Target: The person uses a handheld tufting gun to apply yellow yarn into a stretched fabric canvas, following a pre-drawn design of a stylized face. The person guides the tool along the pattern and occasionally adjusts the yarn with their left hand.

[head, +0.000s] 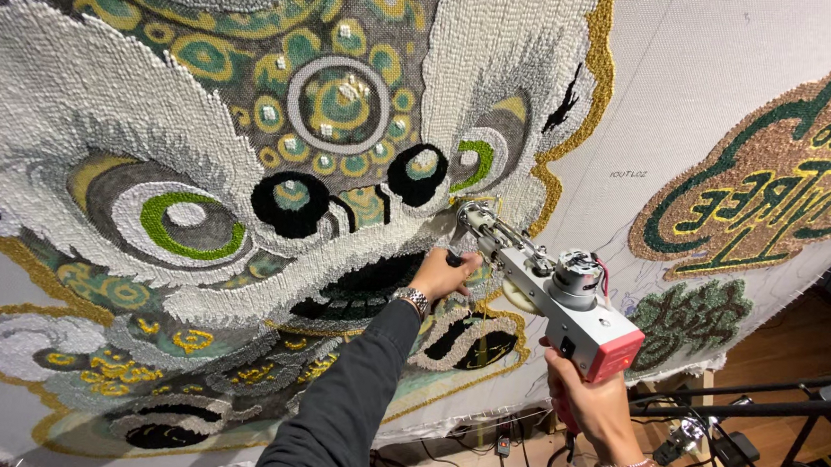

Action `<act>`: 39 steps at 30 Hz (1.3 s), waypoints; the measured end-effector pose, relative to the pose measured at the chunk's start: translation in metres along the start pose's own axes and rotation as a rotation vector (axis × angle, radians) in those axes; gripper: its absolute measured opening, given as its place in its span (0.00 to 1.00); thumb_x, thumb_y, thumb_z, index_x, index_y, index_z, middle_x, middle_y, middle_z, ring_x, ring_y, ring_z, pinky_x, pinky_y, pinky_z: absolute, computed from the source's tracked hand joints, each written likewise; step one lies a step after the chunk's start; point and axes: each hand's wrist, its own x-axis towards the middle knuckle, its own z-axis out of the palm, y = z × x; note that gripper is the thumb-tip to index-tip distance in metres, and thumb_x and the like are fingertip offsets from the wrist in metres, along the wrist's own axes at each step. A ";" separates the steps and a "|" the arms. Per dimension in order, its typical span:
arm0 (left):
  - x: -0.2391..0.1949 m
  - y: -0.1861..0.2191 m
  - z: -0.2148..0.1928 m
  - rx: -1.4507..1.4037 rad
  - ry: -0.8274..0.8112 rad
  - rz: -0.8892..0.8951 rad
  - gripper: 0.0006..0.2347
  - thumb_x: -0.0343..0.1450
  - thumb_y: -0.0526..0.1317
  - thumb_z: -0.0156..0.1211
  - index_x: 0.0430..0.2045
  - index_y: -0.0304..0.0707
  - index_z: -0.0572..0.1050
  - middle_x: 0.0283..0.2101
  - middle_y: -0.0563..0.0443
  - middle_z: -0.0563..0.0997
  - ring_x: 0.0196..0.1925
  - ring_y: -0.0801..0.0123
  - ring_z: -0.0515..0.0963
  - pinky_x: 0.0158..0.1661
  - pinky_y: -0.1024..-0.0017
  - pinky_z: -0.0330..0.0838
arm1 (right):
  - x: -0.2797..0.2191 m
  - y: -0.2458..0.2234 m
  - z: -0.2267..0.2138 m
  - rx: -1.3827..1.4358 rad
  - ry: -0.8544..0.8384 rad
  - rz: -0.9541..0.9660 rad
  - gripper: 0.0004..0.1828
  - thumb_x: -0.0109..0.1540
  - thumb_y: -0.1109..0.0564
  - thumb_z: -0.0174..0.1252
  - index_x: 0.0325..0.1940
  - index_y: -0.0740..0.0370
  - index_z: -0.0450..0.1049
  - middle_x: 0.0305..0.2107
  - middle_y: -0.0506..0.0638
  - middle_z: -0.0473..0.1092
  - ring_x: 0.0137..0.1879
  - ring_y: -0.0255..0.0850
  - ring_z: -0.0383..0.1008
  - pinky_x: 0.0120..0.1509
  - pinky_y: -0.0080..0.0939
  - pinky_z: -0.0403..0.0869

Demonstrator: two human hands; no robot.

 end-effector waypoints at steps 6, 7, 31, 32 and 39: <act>0.004 -0.014 0.027 -0.095 -0.060 -0.056 0.24 0.72 0.49 0.61 0.58 0.33 0.71 0.51 0.42 0.82 0.29 0.70 0.86 0.20 0.76 0.67 | 0.003 -0.005 -0.024 -0.002 -0.049 -0.035 0.15 0.58 0.54 0.63 0.41 0.69 0.72 0.19 0.50 0.69 0.21 0.38 0.68 0.23 0.39 0.68; 0.004 -0.015 0.034 -0.133 -0.073 -0.048 0.24 0.72 0.48 0.60 0.59 0.31 0.71 0.50 0.41 0.83 0.29 0.69 0.86 0.20 0.76 0.67 | 0.002 -0.008 -0.030 0.045 -0.077 -0.037 0.16 0.57 0.54 0.63 0.42 0.68 0.72 0.19 0.50 0.68 0.21 0.38 0.69 0.23 0.39 0.69; -0.051 0.037 0.078 0.001 -0.078 0.193 0.24 0.67 0.45 0.78 0.48 0.23 0.77 0.36 0.45 0.83 0.33 0.72 0.75 0.34 0.72 0.71 | -0.010 -0.011 -0.121 0.418 -0.266 -0.007 0.37 0.56 0.45 0.55 0.61 0.76 0.69 0.19 0.49 0.63 0.23 0.39 0.64 0.28 0.40 0.66; -0.054 0.042 0.066 0.097 -0.088 0.198 0.25 0.66 0.46 0.78 0.50 0.26 0.77 0.39 0.48 0.81 0.37 0.73 0.76 0.37 0.72 0.73 | -0.014 -0.010 -0.121 0.427 -0.253 0.010 0.37 0.55 0.45 0.54 0.61 0.75 0.70 0.19 0.48 0.63 0.23 0.39 0.64 0.27 0.42 0.67; -0.039 0.085 -0.015 0.591 0.357 0.335 0.14 0.65 0.48 0.71 0.35 0.41 0.79 0.29 0.53 0.84 0.29 0.69 0.84 0.33 0.67 0.79 | -0.022 -0.007 -0.118 0.479 -0.210 0.012 0.39 0.55 0.44 0.53 0.62 0.74 0.69 0.20 0.49 0.63 0.24 0.40 0.63 0.29 0.42 0.66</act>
